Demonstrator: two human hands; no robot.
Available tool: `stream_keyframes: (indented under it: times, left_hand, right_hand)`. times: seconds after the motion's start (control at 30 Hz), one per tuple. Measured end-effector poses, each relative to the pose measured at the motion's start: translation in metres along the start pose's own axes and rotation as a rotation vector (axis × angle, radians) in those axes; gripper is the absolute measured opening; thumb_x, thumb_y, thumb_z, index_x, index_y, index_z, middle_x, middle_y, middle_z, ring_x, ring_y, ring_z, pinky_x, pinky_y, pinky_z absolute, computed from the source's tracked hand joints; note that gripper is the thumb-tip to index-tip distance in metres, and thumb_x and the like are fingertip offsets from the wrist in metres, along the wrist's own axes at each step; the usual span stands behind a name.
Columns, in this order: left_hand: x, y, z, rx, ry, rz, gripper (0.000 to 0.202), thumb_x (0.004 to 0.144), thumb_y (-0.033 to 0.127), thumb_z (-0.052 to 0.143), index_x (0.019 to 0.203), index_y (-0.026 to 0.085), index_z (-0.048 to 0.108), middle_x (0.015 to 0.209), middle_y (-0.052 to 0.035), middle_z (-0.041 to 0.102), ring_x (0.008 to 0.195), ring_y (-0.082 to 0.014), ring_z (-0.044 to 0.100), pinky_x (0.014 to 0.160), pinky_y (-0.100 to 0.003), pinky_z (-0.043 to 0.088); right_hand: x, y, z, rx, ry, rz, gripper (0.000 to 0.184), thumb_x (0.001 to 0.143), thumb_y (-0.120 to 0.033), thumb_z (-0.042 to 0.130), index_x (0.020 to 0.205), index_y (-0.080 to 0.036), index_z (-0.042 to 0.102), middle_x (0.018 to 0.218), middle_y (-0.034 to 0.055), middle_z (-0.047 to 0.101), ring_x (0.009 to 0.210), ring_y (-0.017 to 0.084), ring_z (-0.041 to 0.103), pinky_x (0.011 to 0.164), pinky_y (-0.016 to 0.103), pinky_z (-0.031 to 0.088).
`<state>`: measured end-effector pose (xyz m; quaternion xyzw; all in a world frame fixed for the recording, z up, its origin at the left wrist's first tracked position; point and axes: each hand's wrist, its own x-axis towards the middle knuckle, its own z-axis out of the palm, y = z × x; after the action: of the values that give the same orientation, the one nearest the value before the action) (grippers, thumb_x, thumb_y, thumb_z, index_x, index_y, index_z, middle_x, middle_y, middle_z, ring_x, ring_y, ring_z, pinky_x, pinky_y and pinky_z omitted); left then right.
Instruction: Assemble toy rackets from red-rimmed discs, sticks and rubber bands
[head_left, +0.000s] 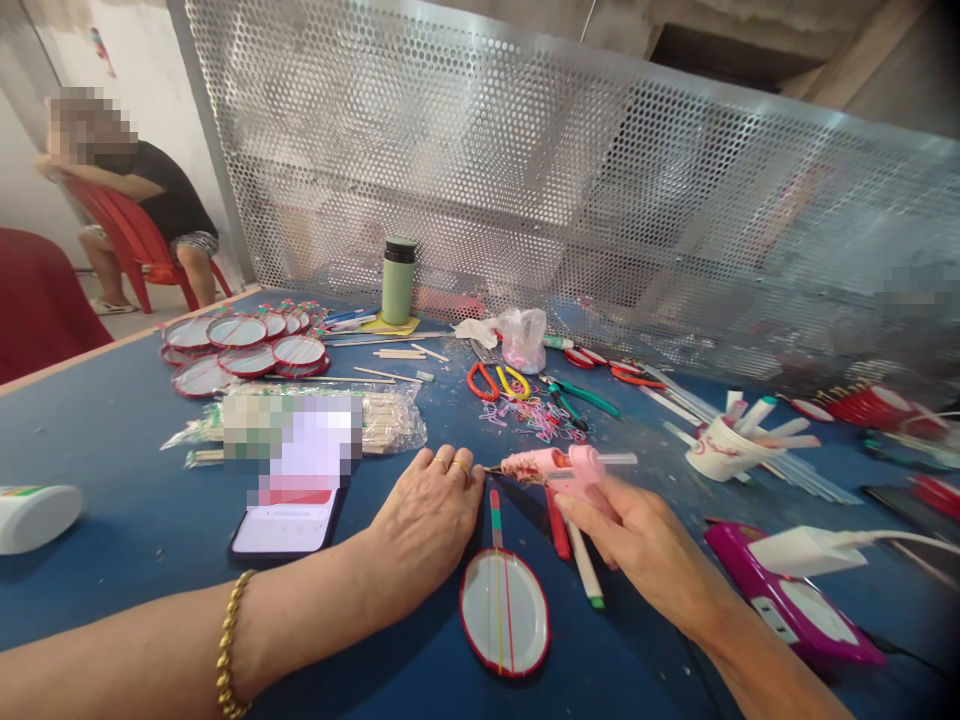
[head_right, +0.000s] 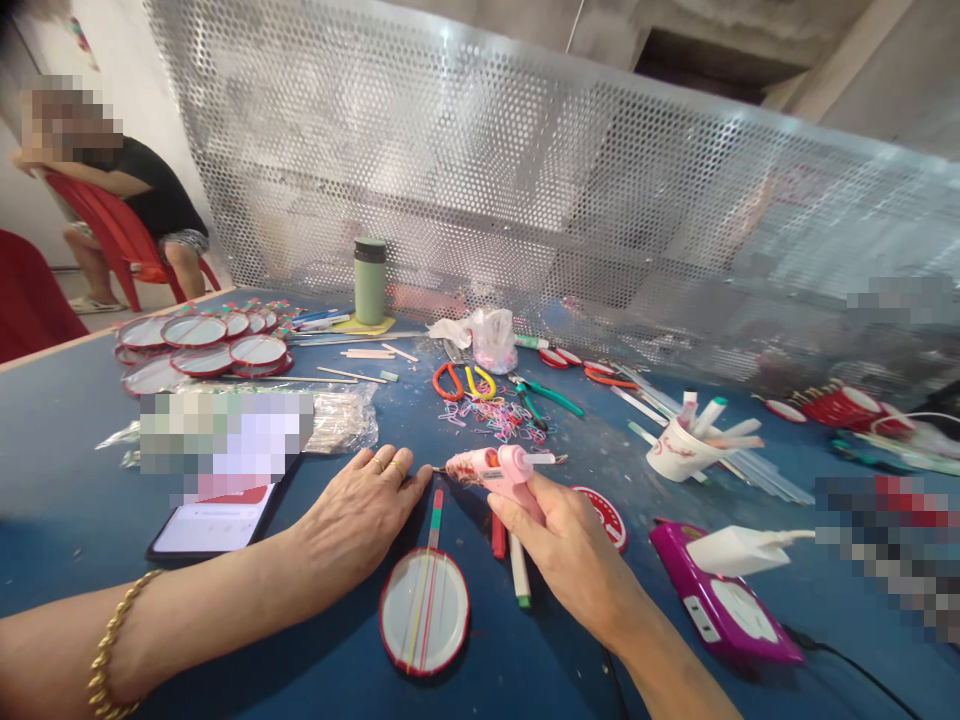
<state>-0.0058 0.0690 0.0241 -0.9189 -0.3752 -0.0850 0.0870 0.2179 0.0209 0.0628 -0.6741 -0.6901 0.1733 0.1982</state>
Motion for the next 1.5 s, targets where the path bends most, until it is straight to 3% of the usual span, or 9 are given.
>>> stream_keyframes:
  times: [0.5, 0.87, 1.1, 1.5]
  left_hand:
    - [-0.0006, 0.0005, -0.0017, -0.005, -0.006, 0.0, 0.037, 0.097, 0.009, 0.033, 0.126, 0.009, 0.057, 0.111, -0.0153, 0.061, 0.099, -0.0288, 0.059, 0.086, -0.044, 0.05]
    - [-0.0024, 0.0, -0.0024, -0.007, -0.003, 0.014, 0.036, 0.096, 0.008, 0.034, 0.124, 0.008, 0.057, 0.11, -0.0157, 0.061, 0.098, -0.0292, 0.059, 0.083, -0.044, 0.051]
    - [-0.0017, 0.0001, -0.0006, -0.016, 0.016, 0.001, 0.034, 0.097, 0.009, 0.036, 0.122, 0.01, 0.058, 0.111, -0.0146, 0.061, 0.099, -0.0286, 0.058, 0.085, -0.044, 0.051]
    - [-0.0021, 0.0003, -0.0037, -0.012, -0.023, 0.012, 0.034, 0.097, 0.01, 0.036, 0.124, 0.01, 0.058, 0.111, -0.0153, 0.061, 0.1, -0.0285, 0.058, 0.086, -0.043, 0.05]
  right_hand:
    - [-0.0002, -0.0036, -0.0023, -0.025, 0.04, -0.025, 0.045, 0.096, -0.056, 0.041, 0.078, -0.021, 0.061, 0.054, -0.0048, 0.047, 0.051, 0.014, 0.044, 0.051, 0.025, 0.034]
    - [-0.0029, -0.0026, -0.0042, 0.01, 0.017, -0.001, 0.047, 0.098, -0.056, 0.042, 0.074, -0.021, 0.064, 0.056, -0.0033, 0.057, 0.053, 0.014, 0.048, 0.053, 0.025, 0.035]
    - [-0.0042, -0.0032, -0.005, 0.001, 0.05, -0.03, 0.047, 0.098, -0.053, 0.042, 0.069, -0.021, 0.058, 0.054, -0.0032, 0.056, 0.052, 0.013, 0.047, 0.053, 0.025, 0.036]
    - [-0.0008, -0.0041, -0.0024, 0.038, 0.036, -0.023, 0.041, 0.096, -0.052, 0.046, 0.075, -0.021, 0.062, 0.061, -0.003, 0.06, 0.057, 0.015, 0.051, 0.058, 0.025, 0.04]
